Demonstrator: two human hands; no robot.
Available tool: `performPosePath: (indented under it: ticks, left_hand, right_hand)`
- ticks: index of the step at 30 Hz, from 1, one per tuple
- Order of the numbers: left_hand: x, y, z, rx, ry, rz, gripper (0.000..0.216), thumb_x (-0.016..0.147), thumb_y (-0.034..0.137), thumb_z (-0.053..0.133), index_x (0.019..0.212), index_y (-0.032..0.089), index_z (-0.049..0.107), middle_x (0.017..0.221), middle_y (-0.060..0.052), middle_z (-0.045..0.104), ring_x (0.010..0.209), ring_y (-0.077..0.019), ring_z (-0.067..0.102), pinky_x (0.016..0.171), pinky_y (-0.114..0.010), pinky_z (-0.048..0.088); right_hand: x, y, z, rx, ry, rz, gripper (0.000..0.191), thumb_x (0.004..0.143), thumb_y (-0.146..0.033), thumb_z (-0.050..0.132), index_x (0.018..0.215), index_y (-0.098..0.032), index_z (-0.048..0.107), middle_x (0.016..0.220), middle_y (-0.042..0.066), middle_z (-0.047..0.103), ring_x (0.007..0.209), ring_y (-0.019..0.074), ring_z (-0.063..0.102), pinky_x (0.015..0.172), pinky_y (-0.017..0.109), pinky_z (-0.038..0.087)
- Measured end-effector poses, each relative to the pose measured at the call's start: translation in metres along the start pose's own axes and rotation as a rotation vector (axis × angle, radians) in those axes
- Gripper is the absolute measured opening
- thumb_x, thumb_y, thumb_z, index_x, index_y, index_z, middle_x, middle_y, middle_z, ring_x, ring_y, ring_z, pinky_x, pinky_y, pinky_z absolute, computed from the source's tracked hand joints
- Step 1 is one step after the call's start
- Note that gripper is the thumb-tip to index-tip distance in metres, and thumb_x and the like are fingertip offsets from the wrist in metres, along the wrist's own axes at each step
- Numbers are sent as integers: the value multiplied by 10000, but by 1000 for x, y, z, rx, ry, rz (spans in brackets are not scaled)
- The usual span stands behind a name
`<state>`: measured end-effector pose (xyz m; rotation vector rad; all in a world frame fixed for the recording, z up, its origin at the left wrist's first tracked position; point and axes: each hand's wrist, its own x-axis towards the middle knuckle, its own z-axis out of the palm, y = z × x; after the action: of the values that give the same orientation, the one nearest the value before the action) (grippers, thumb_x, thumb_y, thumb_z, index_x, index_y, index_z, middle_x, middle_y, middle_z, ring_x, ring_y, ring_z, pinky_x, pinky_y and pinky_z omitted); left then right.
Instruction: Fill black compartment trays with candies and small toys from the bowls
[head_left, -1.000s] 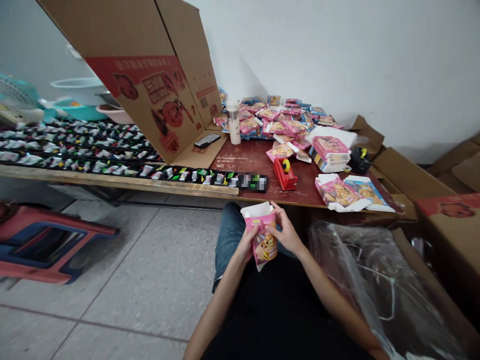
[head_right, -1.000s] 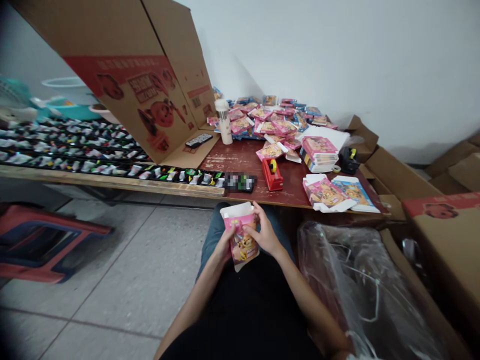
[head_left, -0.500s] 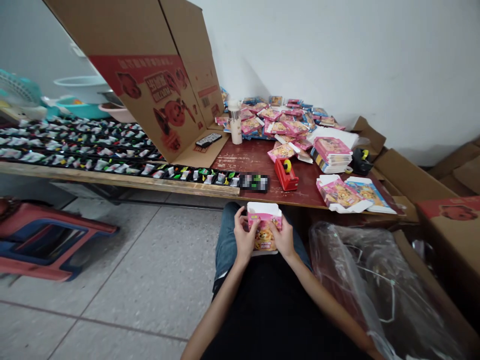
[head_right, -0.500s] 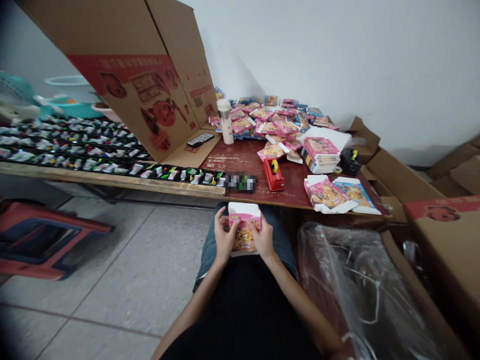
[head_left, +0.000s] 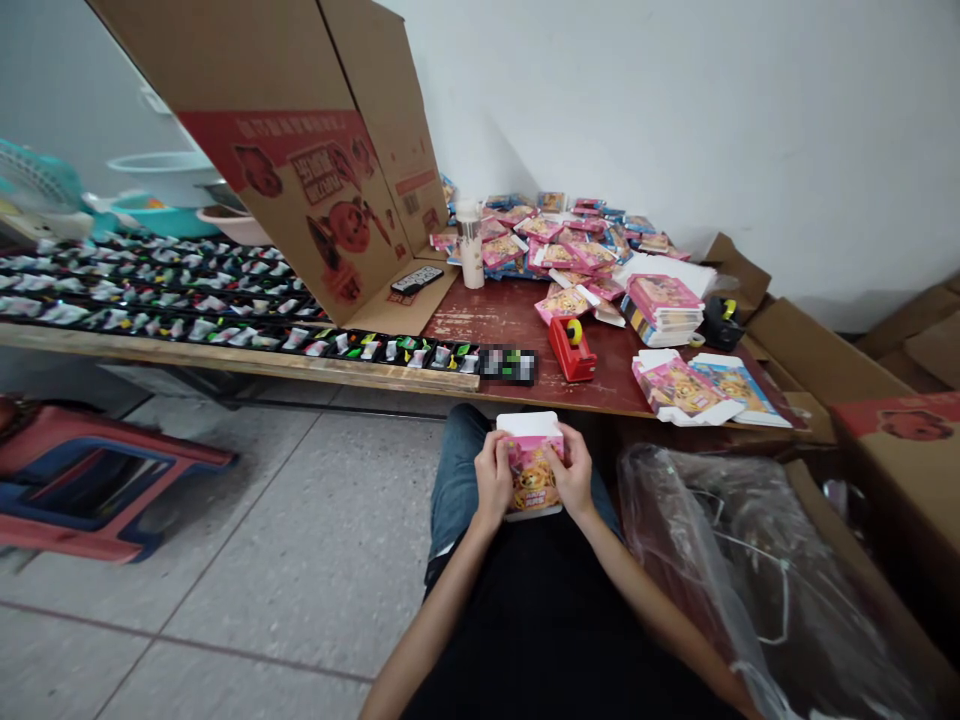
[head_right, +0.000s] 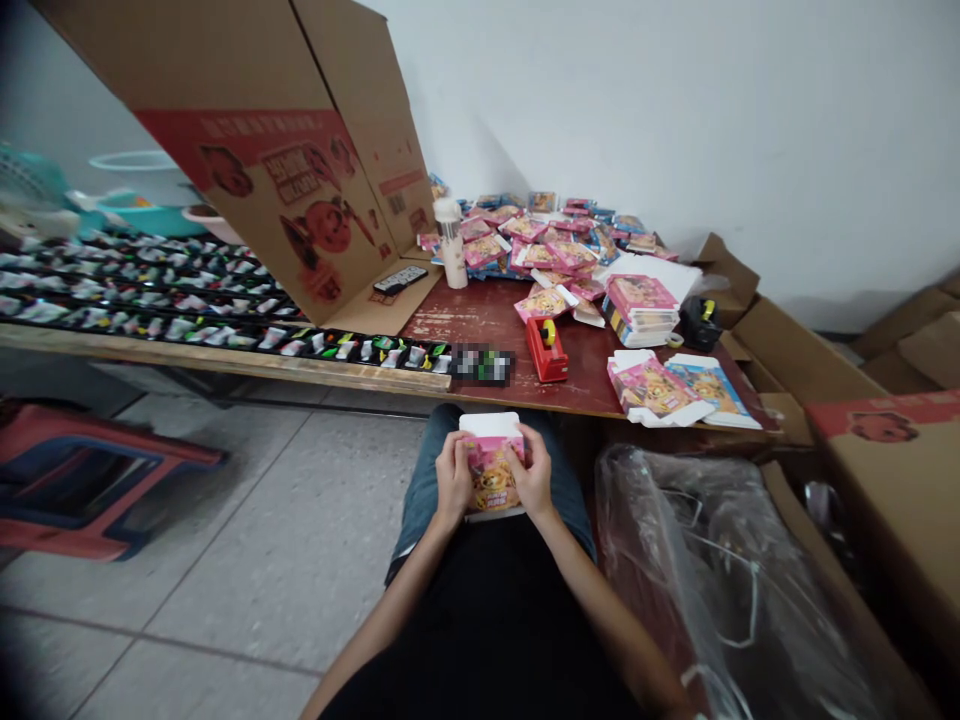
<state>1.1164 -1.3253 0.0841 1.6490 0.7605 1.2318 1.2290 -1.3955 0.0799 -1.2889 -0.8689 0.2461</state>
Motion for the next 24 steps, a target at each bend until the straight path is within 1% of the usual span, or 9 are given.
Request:
performPosePath:
  ticks: [3,7,8,10,12,14,18,21,24]
  left_hand:
    - [2,-3,2,-115,27,-52,320,910,400,342,791,180,542,712,0,536,661,-127,497,639,-221,378]
    - [5,-8,7,-326,64,-111,273,846,411,491,817,167,611,904,-39,608,858,-144,556,781,-223,409]
    - [6,-9,8,-391,76,-145,261,821,405,536,922,179,620,932,-37,616,879,-144,566,801,-228,416]
    - [7,-11,10,-510,104,-222,423,789,385,591,1178,231,530,916,-16,629,847,-129,587,790,-232,439]
    - [8,-13,11,-574,112,-280,532,775,376,611,1270,250,460,946,-15,640,855,-124,601,790,-233,453]
    - [7,-16,12,-593,90,-324,478,766,384,621,1204,213,538,1064,-51,634,962,-151,594,843,-243,450]
    - [8,-19,12,-654,11,-385,452,764,406,622,1166,204,579,1232,-69,572,1119,-198,534,918,-266,428]
    - [9,-20,11,-667,-43,-423,448,750,424,633,1137,200,601,1158,-67,619,1051,-200,574,889,-276,445]
    - [9,-20,10,-651,-47,-420,385,738,422,641,1029,171,651,1063,-75,660,968,-198,603,847,-278,458]
  right_hand:
    - [5,2,-5,-32,-77,13,167,780,-318,597,880,-184,588,845,18,606,762,138,568,695,239,455]
    - [11,1,-6,12,-81,57,194,810,-343,552,713,-176,565,695,-7,558,658,117,520,632,224,415]
    - [11,1,-5,24,-65,64,187,806,-341,560,715,-178,566,703,-5,562,669,119,527,641,226,417]
    - [9,1,-2,67,-14,84,155,795,-334,583,864,-195,589,781,6,597,712,129,552,663,235,433]
    - [6,2,1,130,12,123,348,793,-328,591,1120,-228,529,874,20,624,734,137,573,668,246,452]
    - [6,4,3,185,-14,164,476,795,-331,588,1243,-236,459,953,41,637,774,149,592,686,259,468]
    - [10,13,0,236,-34,207,427,783,-336,599,1188,-217,536,1080,63,630,944,189,594,790,286,471]
    - [12,16,-3,305,-64,254,447,767,-328,615,1197,-239,534,1101,53,630,932,189,603,792,296,473]
    - [13,15,-4,318,-58,262,301,742,-305,638,1032,-225,629,1039,42,652,915,184,602,807,295,461]
